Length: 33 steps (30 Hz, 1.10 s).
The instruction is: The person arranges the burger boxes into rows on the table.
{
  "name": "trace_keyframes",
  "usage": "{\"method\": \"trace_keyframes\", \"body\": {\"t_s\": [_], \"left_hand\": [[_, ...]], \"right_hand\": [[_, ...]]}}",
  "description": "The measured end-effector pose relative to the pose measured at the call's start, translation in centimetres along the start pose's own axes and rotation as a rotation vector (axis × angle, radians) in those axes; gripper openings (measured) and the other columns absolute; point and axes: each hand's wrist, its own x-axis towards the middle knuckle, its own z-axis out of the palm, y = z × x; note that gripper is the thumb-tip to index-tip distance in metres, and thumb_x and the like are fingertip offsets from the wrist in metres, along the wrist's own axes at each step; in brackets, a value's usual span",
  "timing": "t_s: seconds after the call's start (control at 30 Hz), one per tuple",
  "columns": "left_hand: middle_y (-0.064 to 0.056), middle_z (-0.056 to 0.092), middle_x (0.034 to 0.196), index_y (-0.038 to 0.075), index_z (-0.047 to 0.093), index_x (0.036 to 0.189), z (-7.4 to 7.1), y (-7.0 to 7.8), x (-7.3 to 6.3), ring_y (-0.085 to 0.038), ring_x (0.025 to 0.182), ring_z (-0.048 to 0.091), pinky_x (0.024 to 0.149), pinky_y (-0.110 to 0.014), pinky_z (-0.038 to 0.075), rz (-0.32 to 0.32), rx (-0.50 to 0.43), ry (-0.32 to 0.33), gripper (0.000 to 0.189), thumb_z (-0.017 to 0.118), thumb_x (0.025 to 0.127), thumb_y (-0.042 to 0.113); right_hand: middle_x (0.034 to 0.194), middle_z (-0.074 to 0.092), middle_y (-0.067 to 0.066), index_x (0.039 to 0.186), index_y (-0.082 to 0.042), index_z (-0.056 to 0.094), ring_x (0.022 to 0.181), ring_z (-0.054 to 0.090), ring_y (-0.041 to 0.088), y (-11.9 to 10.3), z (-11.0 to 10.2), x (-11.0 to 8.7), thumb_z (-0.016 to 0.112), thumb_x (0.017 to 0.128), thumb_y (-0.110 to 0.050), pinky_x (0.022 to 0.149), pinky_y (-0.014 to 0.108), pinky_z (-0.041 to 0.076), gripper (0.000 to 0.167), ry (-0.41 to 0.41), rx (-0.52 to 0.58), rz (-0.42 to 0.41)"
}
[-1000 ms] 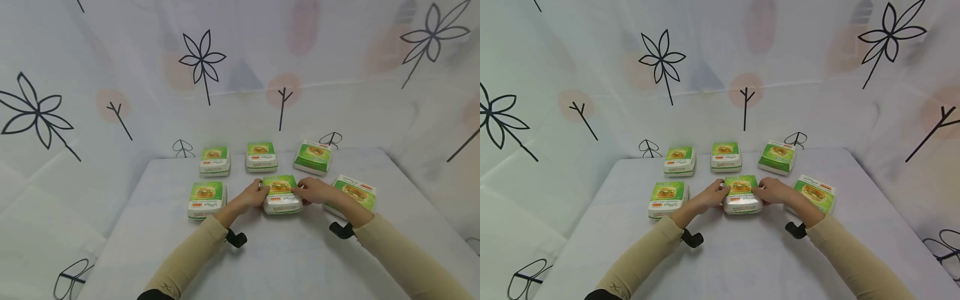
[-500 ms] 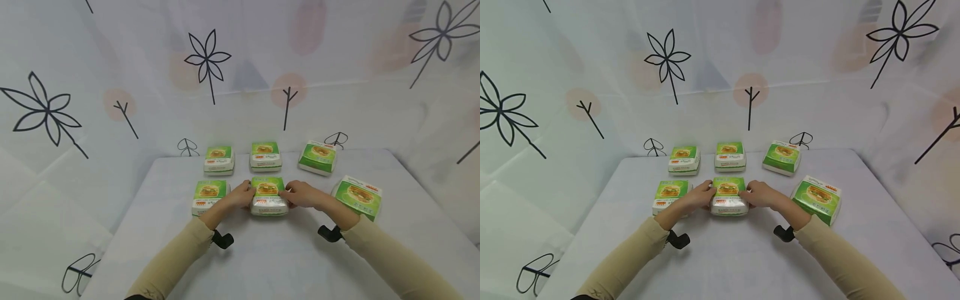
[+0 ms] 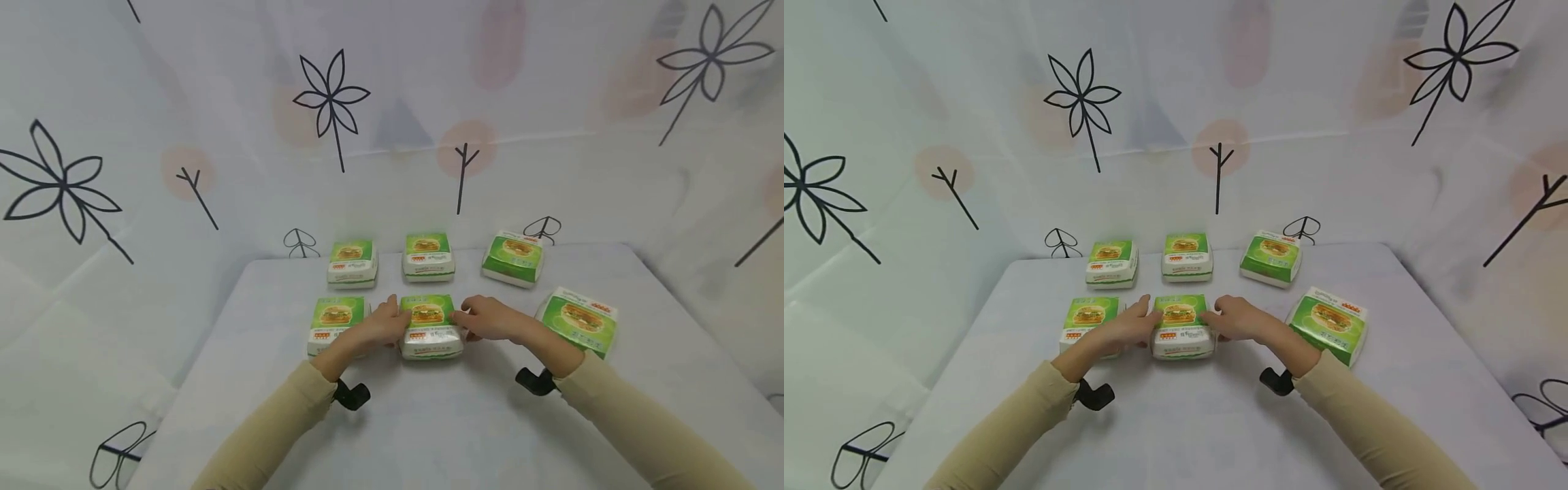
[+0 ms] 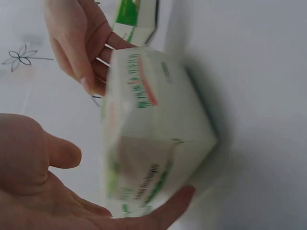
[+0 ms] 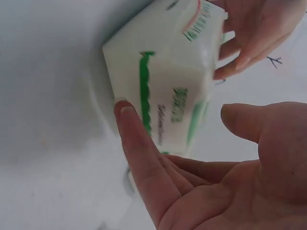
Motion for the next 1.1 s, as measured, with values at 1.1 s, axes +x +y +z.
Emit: {"method": "trace_keyframes", "body": {"t_s": [1.1], "left_hand": [[-0.014, 0.019, 0.169, 0.009, 0.011, 0.165, 3.4, 8.6, 6.2, -0.027, 0.156, 0.018, 0.125, -0.046, 0.023, 0.222, 0.144, 0.113, 0.084, 0.056, 0.104, 0.047]], "right_hand": [[0.145, 0.039, 0.041, 0.153, 0.011, 0.028, 0.13, 0.042, 0.059, 5.6, -13.4, -2.1, 0.046, 0.109, -0.037, 0.097, 0.068, 0.046, 0.067, 0.197, -0.225, -0.003]]}}
